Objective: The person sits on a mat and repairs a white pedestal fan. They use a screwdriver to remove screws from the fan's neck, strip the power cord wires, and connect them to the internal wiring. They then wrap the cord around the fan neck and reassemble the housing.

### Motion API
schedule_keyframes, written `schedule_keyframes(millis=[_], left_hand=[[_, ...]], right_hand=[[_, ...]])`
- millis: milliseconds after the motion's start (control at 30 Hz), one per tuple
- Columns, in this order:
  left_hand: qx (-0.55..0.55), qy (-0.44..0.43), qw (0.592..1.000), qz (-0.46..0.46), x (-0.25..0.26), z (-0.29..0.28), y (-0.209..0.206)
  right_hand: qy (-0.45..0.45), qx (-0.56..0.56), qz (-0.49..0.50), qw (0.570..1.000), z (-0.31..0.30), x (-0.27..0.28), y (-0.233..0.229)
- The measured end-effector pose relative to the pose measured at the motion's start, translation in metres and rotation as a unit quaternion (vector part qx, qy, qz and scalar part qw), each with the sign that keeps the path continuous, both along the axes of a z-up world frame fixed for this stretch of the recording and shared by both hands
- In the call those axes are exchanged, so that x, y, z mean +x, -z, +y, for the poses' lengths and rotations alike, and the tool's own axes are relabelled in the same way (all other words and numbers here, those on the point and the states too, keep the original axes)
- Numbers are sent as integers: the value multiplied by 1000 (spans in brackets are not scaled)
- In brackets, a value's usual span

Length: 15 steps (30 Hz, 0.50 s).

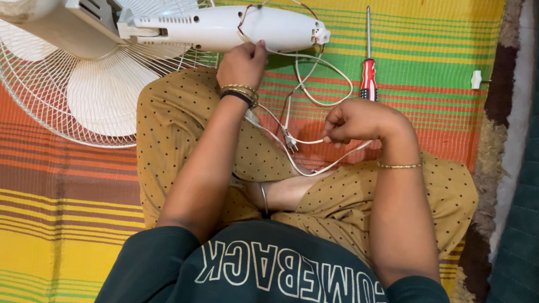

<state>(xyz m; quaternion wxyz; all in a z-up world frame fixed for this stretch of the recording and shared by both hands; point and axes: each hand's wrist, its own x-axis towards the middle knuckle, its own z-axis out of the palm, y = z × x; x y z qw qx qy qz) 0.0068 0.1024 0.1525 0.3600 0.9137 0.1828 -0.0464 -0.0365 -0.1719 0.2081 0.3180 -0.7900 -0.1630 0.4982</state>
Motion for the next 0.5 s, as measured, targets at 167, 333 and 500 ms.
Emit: schedule_keyframes(millis=[167,333,500], left_hand=[[-6,4,998,-60,-3,-14,-29],[-24,215,883,-417,22,-45,-76],[-46,385,813,-435,46,-112,-114]], right_hand=[[-20,90,-25,995,-2,-4,-21],[12,194,-17,981,-23,-6,-64],[-34,361,-69,929,-71,-11,-95]])
